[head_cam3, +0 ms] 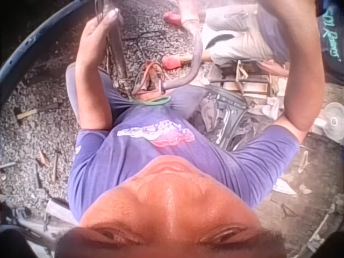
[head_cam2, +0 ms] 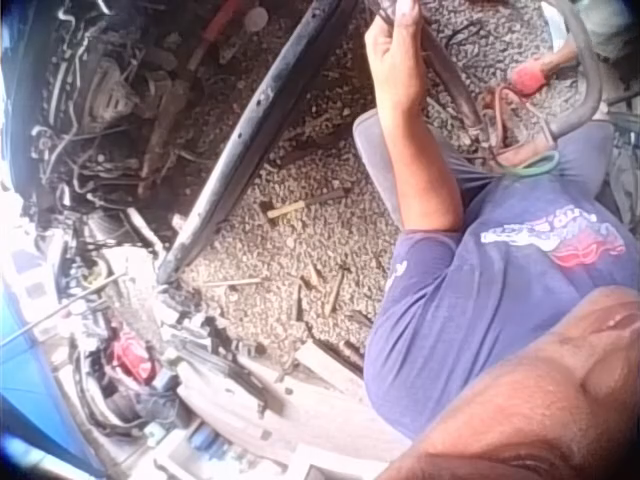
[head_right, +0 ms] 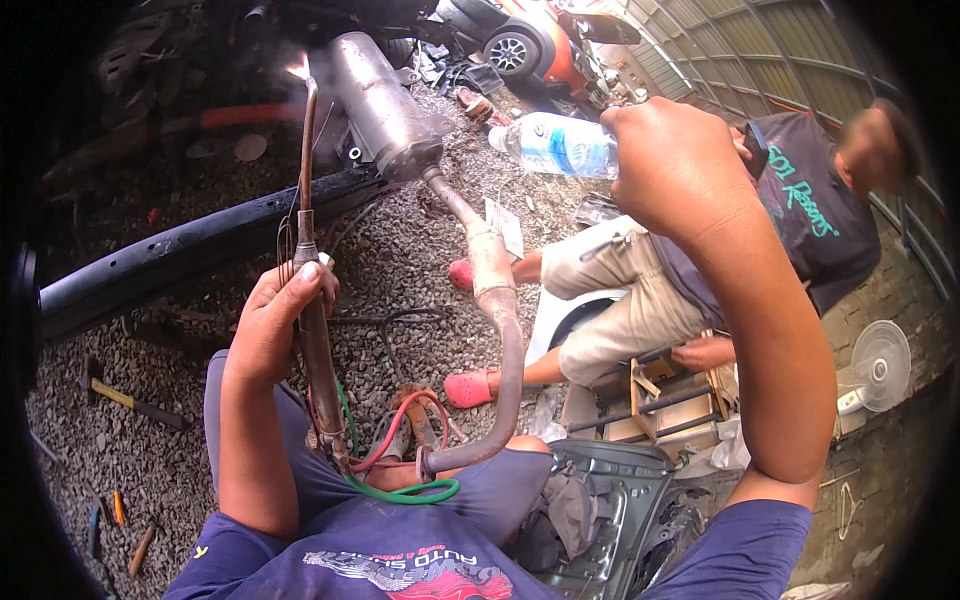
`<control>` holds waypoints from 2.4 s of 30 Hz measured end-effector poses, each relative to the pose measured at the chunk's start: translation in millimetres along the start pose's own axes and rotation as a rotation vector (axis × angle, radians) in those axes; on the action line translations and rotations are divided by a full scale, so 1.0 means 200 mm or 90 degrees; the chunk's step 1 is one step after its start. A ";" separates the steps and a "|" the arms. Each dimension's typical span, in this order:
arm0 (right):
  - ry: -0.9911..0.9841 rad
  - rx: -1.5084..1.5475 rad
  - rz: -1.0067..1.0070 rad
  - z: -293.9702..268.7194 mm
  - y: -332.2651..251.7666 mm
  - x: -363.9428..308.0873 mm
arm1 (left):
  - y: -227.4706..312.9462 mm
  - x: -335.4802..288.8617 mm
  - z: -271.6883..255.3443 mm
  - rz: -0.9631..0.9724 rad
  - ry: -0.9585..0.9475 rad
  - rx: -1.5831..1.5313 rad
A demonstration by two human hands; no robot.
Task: Welding or soldering components of a car exhaust pipe using a torch.
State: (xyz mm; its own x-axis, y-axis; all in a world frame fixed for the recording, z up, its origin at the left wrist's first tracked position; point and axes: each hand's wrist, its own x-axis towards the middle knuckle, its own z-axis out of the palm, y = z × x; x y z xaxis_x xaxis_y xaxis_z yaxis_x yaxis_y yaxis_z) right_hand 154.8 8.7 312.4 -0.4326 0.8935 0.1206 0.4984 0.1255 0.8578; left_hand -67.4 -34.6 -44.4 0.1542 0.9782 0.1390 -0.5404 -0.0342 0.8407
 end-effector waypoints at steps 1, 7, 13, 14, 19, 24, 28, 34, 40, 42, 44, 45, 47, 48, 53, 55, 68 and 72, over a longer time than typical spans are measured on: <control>-0.006 -0.003 -0.002 -0.01 0.00 0.00 | 0.00 0.00 0.00 -0.003 0.001 0.002; -0.004 -0.003 -0.006 -0.02 -0.03 -0.02 | 0.00 0.00 0.01 0.002 0.006 0.010; -0.023 0.009 -0.007 -0.03 -0.05 -0.01 | 0.00 0.00 0.01 0.005 -0.006 0.005; -0.025 0.009 -0.008 -0.03 -0.05 -0.01 | 0.00 0.00 0.01 0.005 -0.006 0.005; -0.010 0.013 -0.024 -0.02 -0.05 -0.02 | 0.00 0.00 0.00 0.011 -0.006 0.004; -0.010 0.017 -0.029 -0.01 -0.07 -0.01 | 0.00 0.00 -0.01 0.008 0.003 0.010; 0.013 0.009 -0.030 0.00 -0.02 -0.02 | 0.02 0.02 0.01 0.004 -0.006 0.018; -0.074 0.037 -0.038 0.01 -0.01 0.02 | 0.02 -0.01 0.02 -0.008 0.039 0.005; -0.087 0.042 -0.040 0.02 -0.01 -0.01 | -0.01 -0.01 0.02 -0.015 0.021 -0.047; -0.062 0.059 -0.046 0.05 0.02 -0.03 | -0.02 0.00 0.03 -0.003 0.009 -0.051; -0.046 0.074 -0.027 0.03 0.01 -0.05 | -0.05 -0.01 0.02 -0.003 0.001 -0.049; -0.044 0.066 -0.026 0.04 0.02 -0.06 | -0.05 -0.01 0.02 -0.004 0.000 -0.048; -0.047 0.058 -0.023 0.05 0.02 -0.07 | -0.08 0.00 0.03 -0.006 0.002 -0.051; -0.053 0.063 -0.026 0.06 0.02 -0.07 | -0.10 0.01 0.03 -0.013 0.011 -0.053; -0.022 0.081 -0.033 0.10 0.04 -0.09 | -0.14 0.01 0.04 0.057 0.052 0.001; -0.037 0.085 -0.037 0.12 0.04 -0.09 | -0.09 -0.01 0.06 0.048 0.049 0.000; -0.057 0.084 -0.031 0.13 0.03 -0.09 | 0.03 -0.05 0.09 -0.018 0.028 0.009; 0.005 0.062 -0.037 0.16 0.05 -0.10 | 0.05 -0.03 0.09 0.008 -0.009 0.033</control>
State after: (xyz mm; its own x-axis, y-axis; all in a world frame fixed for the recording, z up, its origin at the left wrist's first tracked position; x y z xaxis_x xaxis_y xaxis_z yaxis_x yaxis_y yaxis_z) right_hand 191.9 6.4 301.9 -0.4683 0.8802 0.0765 0.5427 0.2182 0.8111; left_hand -59.3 -44.0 -26.9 0.1600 0.9746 0.1570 -0.4986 -0.0575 0.8649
